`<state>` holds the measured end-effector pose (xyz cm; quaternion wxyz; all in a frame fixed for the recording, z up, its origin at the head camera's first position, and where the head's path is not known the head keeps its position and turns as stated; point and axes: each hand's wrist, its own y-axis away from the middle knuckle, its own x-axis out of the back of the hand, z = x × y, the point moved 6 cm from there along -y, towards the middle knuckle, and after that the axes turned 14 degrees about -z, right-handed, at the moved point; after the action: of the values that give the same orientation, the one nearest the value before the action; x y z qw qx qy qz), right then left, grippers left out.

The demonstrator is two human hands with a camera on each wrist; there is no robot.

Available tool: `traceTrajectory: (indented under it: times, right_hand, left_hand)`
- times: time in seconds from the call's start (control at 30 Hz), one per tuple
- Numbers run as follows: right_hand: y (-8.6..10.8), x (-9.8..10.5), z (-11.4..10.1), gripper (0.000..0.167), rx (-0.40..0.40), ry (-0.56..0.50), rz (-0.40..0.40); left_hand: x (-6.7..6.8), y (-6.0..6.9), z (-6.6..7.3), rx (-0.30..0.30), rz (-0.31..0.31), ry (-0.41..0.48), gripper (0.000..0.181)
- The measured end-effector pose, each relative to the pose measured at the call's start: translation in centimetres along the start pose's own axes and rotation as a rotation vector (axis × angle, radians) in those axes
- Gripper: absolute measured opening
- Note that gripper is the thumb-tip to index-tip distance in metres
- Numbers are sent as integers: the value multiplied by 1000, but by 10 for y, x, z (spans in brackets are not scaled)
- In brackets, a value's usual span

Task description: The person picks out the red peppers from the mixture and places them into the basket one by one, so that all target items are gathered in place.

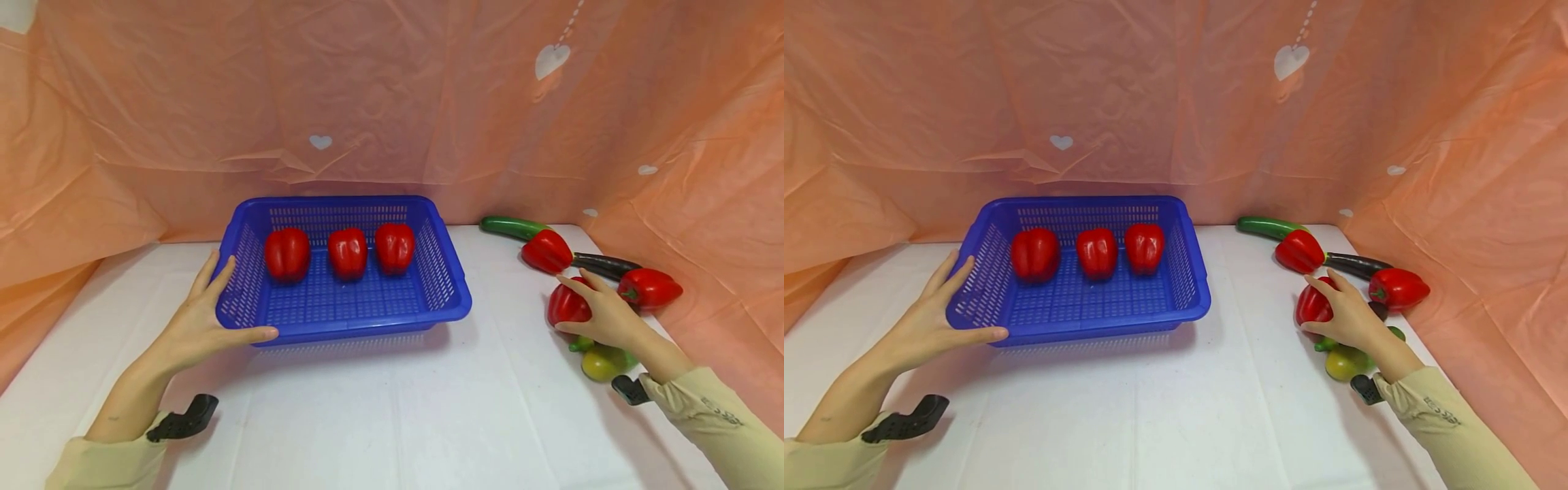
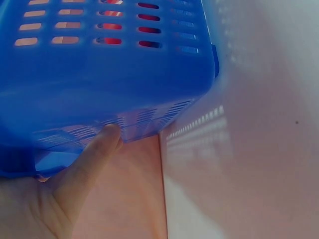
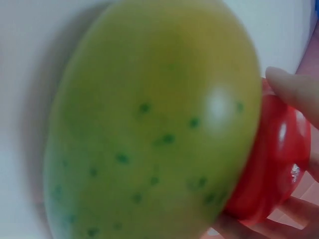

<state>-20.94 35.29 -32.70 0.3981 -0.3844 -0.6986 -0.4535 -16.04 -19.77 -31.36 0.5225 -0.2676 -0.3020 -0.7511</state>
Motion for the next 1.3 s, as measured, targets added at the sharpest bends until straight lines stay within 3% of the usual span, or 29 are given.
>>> traceTrajectory:
  times: [0.8, 1.3]
  right_hand:
    - [-5, 0, -12, 90, 80, -7, 46]
    - [-10, 3, -29, 81, 209, 68, 145]
  left_hand:
    - [-2, -2, -2, 2, -3, -11, 127]
    - [-1, -1, -1, 6, 2, -25, 127]
